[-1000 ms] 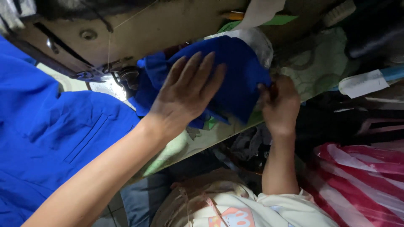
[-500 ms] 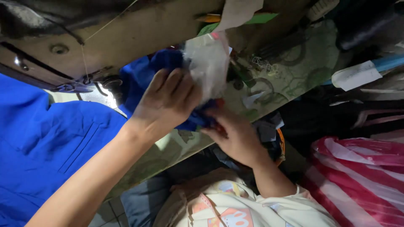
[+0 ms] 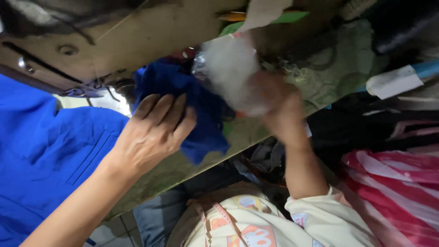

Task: Measuring, cutting, and inspecting a blue garment at a sewing workstation using a tape measure and scissors.

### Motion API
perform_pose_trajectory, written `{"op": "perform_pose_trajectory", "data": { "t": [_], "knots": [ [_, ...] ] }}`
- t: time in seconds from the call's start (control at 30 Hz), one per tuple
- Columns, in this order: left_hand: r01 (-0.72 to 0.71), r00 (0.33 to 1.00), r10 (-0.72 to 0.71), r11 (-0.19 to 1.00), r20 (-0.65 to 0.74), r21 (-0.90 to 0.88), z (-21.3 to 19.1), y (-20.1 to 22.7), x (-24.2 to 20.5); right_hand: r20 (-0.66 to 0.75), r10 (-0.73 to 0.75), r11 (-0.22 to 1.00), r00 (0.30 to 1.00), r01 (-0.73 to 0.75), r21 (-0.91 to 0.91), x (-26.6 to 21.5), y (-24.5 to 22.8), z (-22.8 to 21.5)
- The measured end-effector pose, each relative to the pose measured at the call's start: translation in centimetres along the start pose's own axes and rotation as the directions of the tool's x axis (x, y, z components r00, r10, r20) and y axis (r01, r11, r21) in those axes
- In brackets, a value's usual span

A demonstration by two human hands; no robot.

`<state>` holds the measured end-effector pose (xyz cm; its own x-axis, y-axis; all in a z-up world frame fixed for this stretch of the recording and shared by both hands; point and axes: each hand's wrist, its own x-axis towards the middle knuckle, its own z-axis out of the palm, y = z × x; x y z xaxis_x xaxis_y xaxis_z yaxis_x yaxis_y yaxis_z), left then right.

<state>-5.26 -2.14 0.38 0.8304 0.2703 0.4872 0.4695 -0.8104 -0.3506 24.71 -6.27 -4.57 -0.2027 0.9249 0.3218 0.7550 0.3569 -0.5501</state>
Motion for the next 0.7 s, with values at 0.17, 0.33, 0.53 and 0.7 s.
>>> {"op": "perform_pose_trajectory", "data": {
  "t": [0.17, 0.33, 0.53, 0.7],
  "knots": [
    [0.085, 0.995, -0.077, 0.987, 0.057, -0.14, -0.1, -0.6, -4.0, -0.244, -0.03, 0.982, 0.969, -0.016, -0.186, 1.1, 4.0, -3.8],
    [0.162, 0.946, -0.119, 0.979, 0.301, -0.122, 1.0, -0.8, -6.3, -0.198, 0.262, 0.947, 0.944, -0.291, -0.134, -0.7, 3.6, -5.9],
    [0.232, 0.908, -0.131, 0.948, 0.399, -0.217, 0.0, -0.8, -5.5, -0.311, 0.259, 0.948, 0.914, -0.303, -0.101, -3.8, 1.9, -8.8],
    [0.228, 0.86, -0.062, 0.934, 0.507, -0.273, -1.0, -0.2, -5.4, -0.388, 0.021, 0.979, 0.921, -0.099, -0.181, -1.7, -2.4, -7.7]
  ]
}}
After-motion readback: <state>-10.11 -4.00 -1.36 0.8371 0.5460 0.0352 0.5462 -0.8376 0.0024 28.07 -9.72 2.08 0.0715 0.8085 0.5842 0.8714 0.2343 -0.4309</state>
